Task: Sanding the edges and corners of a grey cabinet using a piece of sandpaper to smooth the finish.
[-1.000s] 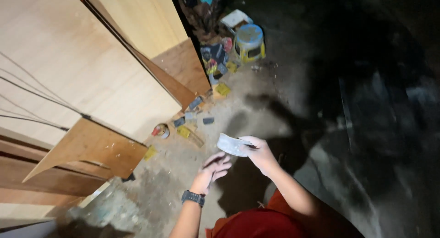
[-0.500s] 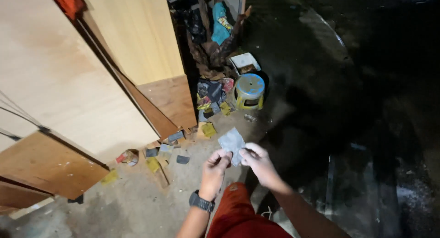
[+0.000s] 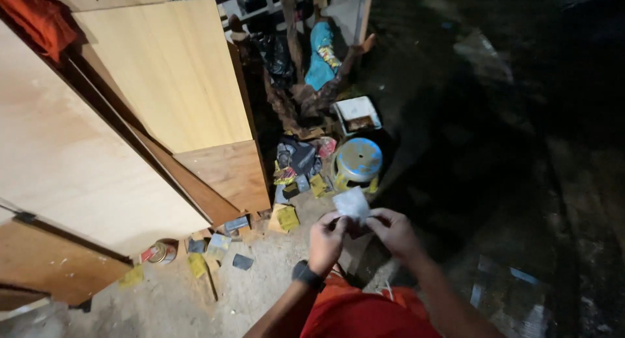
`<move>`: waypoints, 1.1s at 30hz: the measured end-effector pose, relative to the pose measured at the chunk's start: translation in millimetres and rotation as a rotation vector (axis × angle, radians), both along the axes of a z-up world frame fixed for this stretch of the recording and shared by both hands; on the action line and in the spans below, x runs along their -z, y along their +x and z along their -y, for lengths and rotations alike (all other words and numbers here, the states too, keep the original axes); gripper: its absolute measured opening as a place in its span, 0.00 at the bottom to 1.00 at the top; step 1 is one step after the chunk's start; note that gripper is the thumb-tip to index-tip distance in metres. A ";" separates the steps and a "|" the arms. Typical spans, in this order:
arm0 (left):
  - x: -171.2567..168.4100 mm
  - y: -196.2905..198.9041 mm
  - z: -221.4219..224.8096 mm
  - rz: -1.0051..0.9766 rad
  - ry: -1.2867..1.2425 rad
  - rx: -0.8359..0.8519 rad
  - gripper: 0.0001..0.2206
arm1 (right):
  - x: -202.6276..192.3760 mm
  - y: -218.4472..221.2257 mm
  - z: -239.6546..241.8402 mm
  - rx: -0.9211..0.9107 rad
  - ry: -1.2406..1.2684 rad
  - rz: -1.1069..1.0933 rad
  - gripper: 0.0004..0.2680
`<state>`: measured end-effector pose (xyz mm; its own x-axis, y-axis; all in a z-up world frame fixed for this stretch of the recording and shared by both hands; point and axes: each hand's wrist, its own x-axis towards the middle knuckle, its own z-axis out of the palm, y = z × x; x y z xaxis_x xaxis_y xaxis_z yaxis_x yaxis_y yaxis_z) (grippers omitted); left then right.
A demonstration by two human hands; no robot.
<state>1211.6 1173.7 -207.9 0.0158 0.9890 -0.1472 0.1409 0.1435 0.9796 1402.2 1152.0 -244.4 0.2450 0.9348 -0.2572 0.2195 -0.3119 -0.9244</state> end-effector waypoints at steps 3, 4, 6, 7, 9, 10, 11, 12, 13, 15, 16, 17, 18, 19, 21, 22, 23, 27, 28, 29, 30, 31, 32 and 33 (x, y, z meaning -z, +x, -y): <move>-12.4 40.7 -30.8 -0.010 -0.015 -0.006 0.07 | -3.8 39.7 -37.5 0.005 -0.062 -0.052 0.05; -16.8 50.1 -40.8 -0.009 -0.025 -0.033 0.07 | 8.7 54.4 -53.2 -0.022 -0.072 -0.051 0.05; -20.6 69.2 -56.2 -0.107 -0.021 -0.068 0.09 | 38.3 83.9 -80.6 -0.085 -0.118 -0.038 0.11; -5.1 76.0 -57.2 -0.105 -0.032 -0.098 0.09 | 49.4 91.3 -88.4 -0.116 -0.128 -0.034 0.11; 24.6 95.8 -63.3 -0.055 -0.035 -0.159 0.10 | 68.4 112.3 -112.2 -0.188 -0.161 -0.115 0.18; 37.0 105.4 -65.3 -0.042 -0.044 -0.207 0.10 | 64.4 121.4 -125.1 -0.234 -0.172 -0.099 0.18; 49.2 114.9 -65.9 -0.025 -0.061 -0.260 0.09 | 60.3 129.4 -136.6 -0.303 -0.199 -0.047 0.18; 65.7 125.0 -68.1 -0.009 -0.070 -0.310 0.09 | 60.6 137.3 -149.6 -0.369 -0.217 0.004 0.17; 75.8 143.3 -62.2 0.003 -0.071 -0.354 0.09 | 42.6 151.6 -156.3 -0.413 -0.219 0.019 0.17; 81.2 167.5 -48.2 0.050 -0.030 -0.388 0.10 | -5.1 166.1 -163.8 -0.685 -0.100 0.153 0.06; 85.2 178.9 -41.6 0.052 -0.034 -0.412 0.10 | 1.3 173.8 -166.5 -0.710 -0.104 0.155 0.06; 89.6 189.2 -34.0 0.085 -0.043 -0.420 0.07 | 8.2 180.0 -168.0 -0.719 -0.164 0.176 0.08; 92.1 193.8 -29.8 0.115 -0.044 -0.424 0.05 | 13.5 180.9 -171.7 -0.722 -0.217 0.195 0.10; 91.4 198.3 -29.1 0.112 -0.042 -0.443 0.05 | 15.5 183.3 -173.3 -0.742 -0.214 0.195 0.10; 95.7 197.4 -20.9 0.217 -0.028 -0.458 0.03 | 27.5 180.7 -166.5 -0.831 -0.069 0.138 0.04; 93.2 188.9 -13.5 0.202 -0.033 -0.455 0.03 | 42.6 173.3 -160.5 -0.828 -0.071 0.123 0.04; 90.1 179.7 -7.2 0.164 -0.034 -0.462 0.03 | 57.2 164.9 -155.4 -0.792 -0.069 0.089 0.05; 77.4 150.9 14.7 0.015 -0.055 -0.481 0.05 | 42.7 132.1 -136.0 -0.843 0.025 0.095 0.04; 90.2 141.1 18.3 0.010 -0.044 -0.488 0.05 | 49.2 123.4 -135.8 -0.850 0.037 0.091 0.04; 102.6 131.2 20.3 -0.005 0.011 -0.496 0.06 | 55.2 114.6 -137.1 -0.907 0.086 0.116 0.04; 113.8 128.1 35.3 -0.019 0.039 -0.506 0.06 | 61.9 112.3 -126.1 -0.968 0.109 0.139 0.06; 97.6 126.6 43.3 -0.022 0.023 -0.516 0.06 | 57.0 105.6 -119.0 -0.979 0.095 0.132 0.06; 84.2 122.7 46.2 0.023 -0.016 -0.537 0.06 | 53.8 96.9 -116.3 -0.941 -0.003 0.160 0.06; 70.2 119.2 48.7 0.068 -0.054 -0.559 0.07 | 50.0 88.5 -113.8 -0.901 -0.101 0.189 0.10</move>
